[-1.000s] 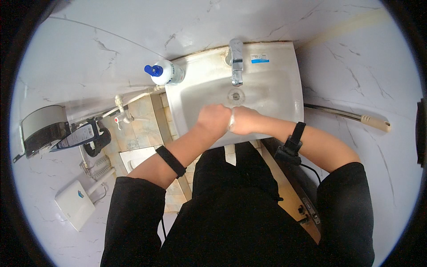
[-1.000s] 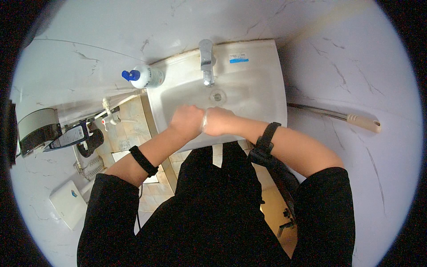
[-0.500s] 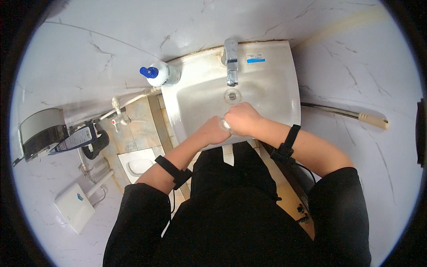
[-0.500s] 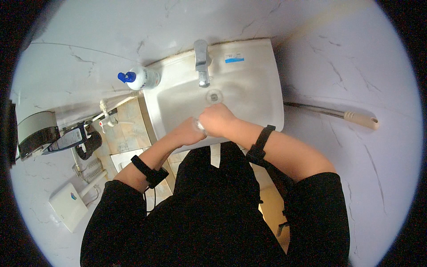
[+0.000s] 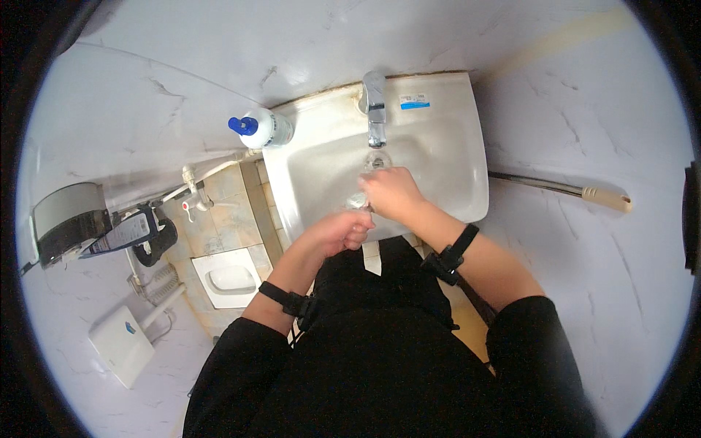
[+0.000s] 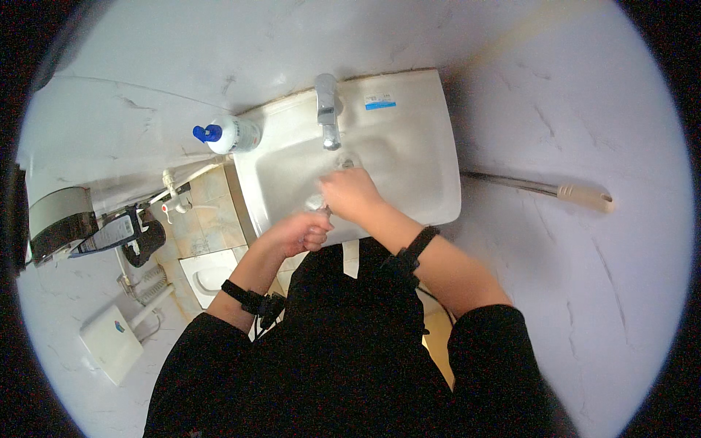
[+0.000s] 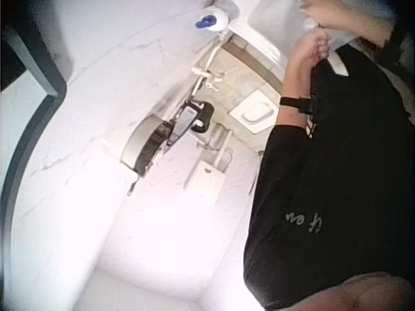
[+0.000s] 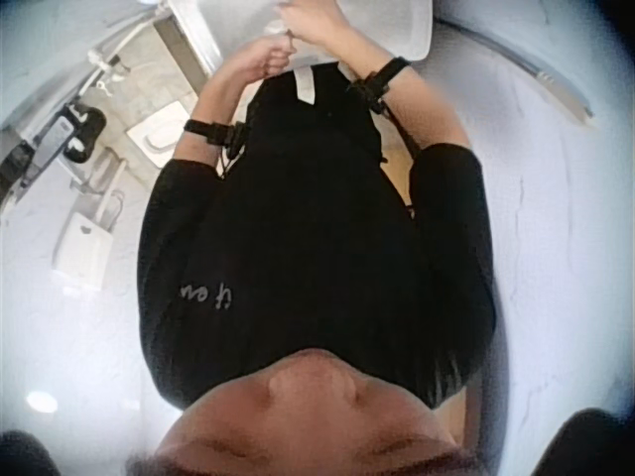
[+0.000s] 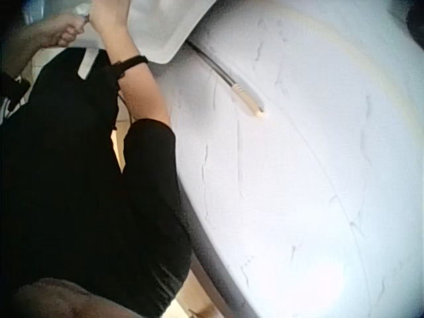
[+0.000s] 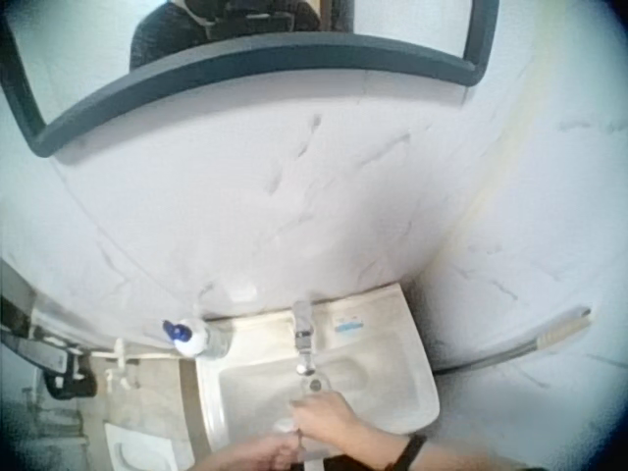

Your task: The person applies liquid soap to a cloth and rubs it against itself by hand under a running faucet to wash it.

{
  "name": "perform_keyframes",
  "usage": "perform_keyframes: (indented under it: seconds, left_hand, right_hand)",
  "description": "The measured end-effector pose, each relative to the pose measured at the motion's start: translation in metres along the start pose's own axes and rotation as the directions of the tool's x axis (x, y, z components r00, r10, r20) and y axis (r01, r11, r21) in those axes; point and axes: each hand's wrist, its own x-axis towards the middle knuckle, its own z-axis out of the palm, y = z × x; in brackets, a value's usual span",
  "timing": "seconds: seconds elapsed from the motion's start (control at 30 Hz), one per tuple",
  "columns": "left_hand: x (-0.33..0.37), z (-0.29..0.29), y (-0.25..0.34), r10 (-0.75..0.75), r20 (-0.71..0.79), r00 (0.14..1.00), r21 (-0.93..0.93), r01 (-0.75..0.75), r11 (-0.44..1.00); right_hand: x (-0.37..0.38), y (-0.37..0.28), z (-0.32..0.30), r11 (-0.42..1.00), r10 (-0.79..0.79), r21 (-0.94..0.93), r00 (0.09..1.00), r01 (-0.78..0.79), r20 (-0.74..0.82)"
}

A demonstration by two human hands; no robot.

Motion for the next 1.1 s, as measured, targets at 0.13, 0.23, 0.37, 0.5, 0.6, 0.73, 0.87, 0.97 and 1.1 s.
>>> perform_keyframes:
  seconds: [0.13, 0.23, 0.37, 0.5, 0.6, 0.73, 0.87, 0.97, 1.1]
  left_hand:
    - [-0.008, -0.004, -0.003, 0.045, -0.044, 0.998, 0.083, -0.042, 0.996]
    - [-0.019, -0.010, -0.007, 0.113, -0.099, 0.989, 0.128, -0.100, 0.987]
    - [-0.033, -0.016, -0.017, 0.306, -0.345, 0.888, 0.253, -0.226, 0.941]
    - [-0.042, -0.018, -0.024, 0.423, -0.377, 0.824, 0.262, -0.343, 0.902]
    - [-0.039, -0.026, -0.033, 0.444, -0.424, 0.789, 0.324, -0.326, 0.888]
    - [-0.043, -0.030, -0.038, 0.456, -0.440, 0.774, 0.298, -0.353, 0.887]
    - [-0.046, -0.034, -0.043, 0.478, -0.456, 0.751, 0.299, -0.377, 0.877]
    - [-0.047, -0.036, -0.049, 0.483, -0.463, 0.743, 0.310, -0.375, 0.874]
    - [-0.052, -0.033, -0.052, 0.518, -0.450, 0.728, 0.338, -0.398, 0.853]
  right_hand:
    - [-0.009, -0.005, -0.008, 0.966, 0.213, 0.164, 0.975, -0.199, -0.070]
    - [-0.013, 0.007, -0.014, 0.758, 0.578, 0.378, 0.816, -0.531, -0.014]
    - [-0.021, 0.037, -0.020, 0.373, 0.648, 0.844, 0.759, -0.385, 0.060]
    - [-0.008, 0.021, -0.075, 0.023, 0.626, 0.977, 0.765, -0.211, 0.150]
    - [0.004, 0.009, -0.094, -0.053, 0.589, 0.971, 0.778, -0.233, 0.219]
    - [0.012, 0.006, -0.100, -0.114, 0.569, 0.952, 0.767, -0.284, 0.297]
    - [0.015, 0.006, -0.102, -0.178, 0.556, 0.945, 0.764, -0.273, 0.326]
    - [0.018, 0.006, -0.104, -0.164, 0.560, 0.943, 0.759, -0.290, 0.331]
    - [0.021, 0.009, -0.101, -0.206, 0.561, 0.942, 0.757, -0.264, 0.335]
